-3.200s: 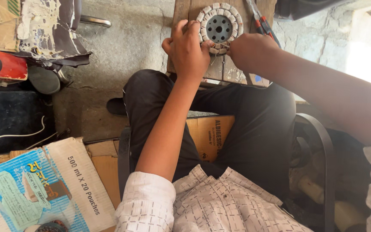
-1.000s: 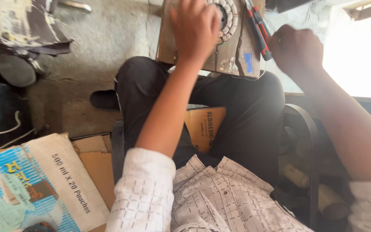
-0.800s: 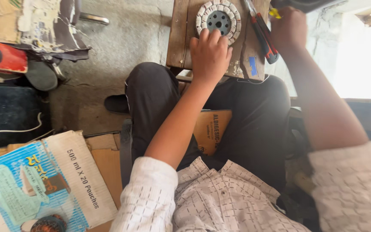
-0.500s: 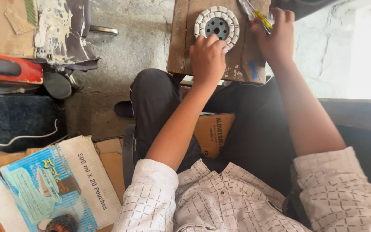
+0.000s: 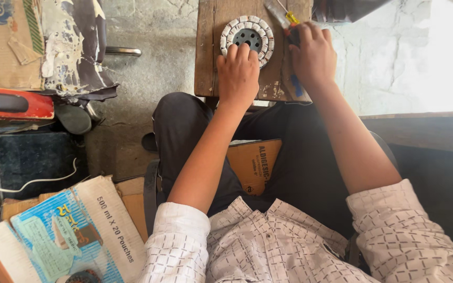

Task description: The person uses a utility knife and a screwdriver to adjust and secure wires on a circular electrical component placed on a small wooden stool. The hands repeatedly probe and press the wires into the component's slots while occasionally rotating the part.

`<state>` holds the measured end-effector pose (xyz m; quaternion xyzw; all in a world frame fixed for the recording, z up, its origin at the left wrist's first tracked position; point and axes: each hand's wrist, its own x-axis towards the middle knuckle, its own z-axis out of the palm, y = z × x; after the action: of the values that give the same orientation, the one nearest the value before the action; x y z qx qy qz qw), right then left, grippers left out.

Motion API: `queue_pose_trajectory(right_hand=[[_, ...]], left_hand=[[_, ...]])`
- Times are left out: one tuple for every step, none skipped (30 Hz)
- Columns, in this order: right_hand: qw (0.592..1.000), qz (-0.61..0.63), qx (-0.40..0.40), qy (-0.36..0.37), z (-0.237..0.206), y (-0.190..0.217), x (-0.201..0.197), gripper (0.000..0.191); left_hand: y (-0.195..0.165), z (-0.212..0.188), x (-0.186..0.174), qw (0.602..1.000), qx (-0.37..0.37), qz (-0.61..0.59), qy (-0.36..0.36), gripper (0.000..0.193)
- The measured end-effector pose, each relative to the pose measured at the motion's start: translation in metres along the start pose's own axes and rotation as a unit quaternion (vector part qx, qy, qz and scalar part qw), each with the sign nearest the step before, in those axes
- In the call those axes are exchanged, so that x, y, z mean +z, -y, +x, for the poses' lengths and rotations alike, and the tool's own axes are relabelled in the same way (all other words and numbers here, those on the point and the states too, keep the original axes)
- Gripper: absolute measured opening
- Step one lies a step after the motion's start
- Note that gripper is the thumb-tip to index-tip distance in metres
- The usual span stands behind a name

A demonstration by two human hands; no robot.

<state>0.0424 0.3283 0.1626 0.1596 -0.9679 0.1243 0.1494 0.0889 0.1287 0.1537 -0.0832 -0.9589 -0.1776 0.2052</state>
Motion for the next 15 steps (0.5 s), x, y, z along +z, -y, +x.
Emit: queue_pose_trajectory(right_hand=[[1.0, 0.013, 0.007, -0.012, -0.002, 0.002, -0.002, 0.048], [0.999, 0.026, 0.014, -0.025, -0.003, 0.004, -0.003, 0.047], [0.999, 0.034, 0.018, -0.03, -0.006, 0.007, -0.004, 0.046], [0.998, 0.043, 0.022, -0.036, -0.009, 0.009, -0.005, 0.044], [0.997, 0.051, 0.028, -0.043, -0.012, 0.012, -0.007, 0.043], [0.993, 0.096, 0.042, -0.052, -0.017, 0.014, -0.009, 0.039], [0.987, 0.141, 0.054, -0.061, -0.023, 0.016, -0.013, 0.035], [0.978, 0.185, 0.064, -0.069, -0.028, 0.018, -0.016, 0.032], [0.935, 0.324, 0.139, -0.029, -0.035, 0.022, -0.019, 0.032], [0.866, 0.453, 0.21, 0.014, -0.045, 0.027, -0.022, 0.033], [0.772, 0.569, 0.276, 0.058, -0.055, 0.033, -0.025, 0.036], [0.754, 0.588, 0.282, 0.073, -0.065, 0.04, -0.028, 0.036], [0.736, 0.606, 0.288, 0.087, -0.074, 0.047, -0.032, 0.037], [0.718, 0.624, 0.292, 0.102, -0.08, 0.053, -0.036, 0.038], [0.751, 0.588, 0.281, 0.109, -0.083, 0.057, -0.04, 0.037]], left_hand=[[0.001, -0.001, -0.002, 1.0, 0.009, 0.01, 0.01, 0.009], [0.001, -0.002, -0.002, 1.0, 0.009, 0.014, -0.003, 0.006], [-0.001, -0.004, -0.003, 1.0, 0.007, 0.019, -0.016, 0.004], [-0.003, -0.006, -0.003, 0.999, 0.007, 0.024, -0.03, 0.003], [-0.005, -0.009, -0.004, 0.999, -0.006, 0.008, -0.041, 0.004], [-0.009, -0.012, -0.004, 0.998, -0.018, -0.009, -0.052, 0.006], [-0.012, -0.013, -0.003, 0.997, -0.03, -0.026, -0.065, 0.009], [-0.014, -0.016, -0.003, 0.997, -0.037, -0.021, -0.061, 0.007], [-0.016, -0.018, -0.003, 0.997, -0.045, -0.016, -0.058, 0.005], [-0.016, -0.019, -0.002, 0.997, -0.052, -0.011, -0.055, 0.003], [-0.015, -0.02, -0.001, 0.996, -0.06, -0.037, -0.059, 0.002], [-0.014, -0.021, 0.0, 0.994, -0.067, -0.065, -0.062, 0.001], [-0.014, -0.022, 0.001, 0.991, -0.074, -0.094, -0.066, 0.002], [-0.014, -0.023, 0.002, 0.987, -0.086, -0.119, -0.065, 0.003], [-0.013, -0.025, 0.003, 0.983, -0.097, -0.141, -0.065, 0.004]])
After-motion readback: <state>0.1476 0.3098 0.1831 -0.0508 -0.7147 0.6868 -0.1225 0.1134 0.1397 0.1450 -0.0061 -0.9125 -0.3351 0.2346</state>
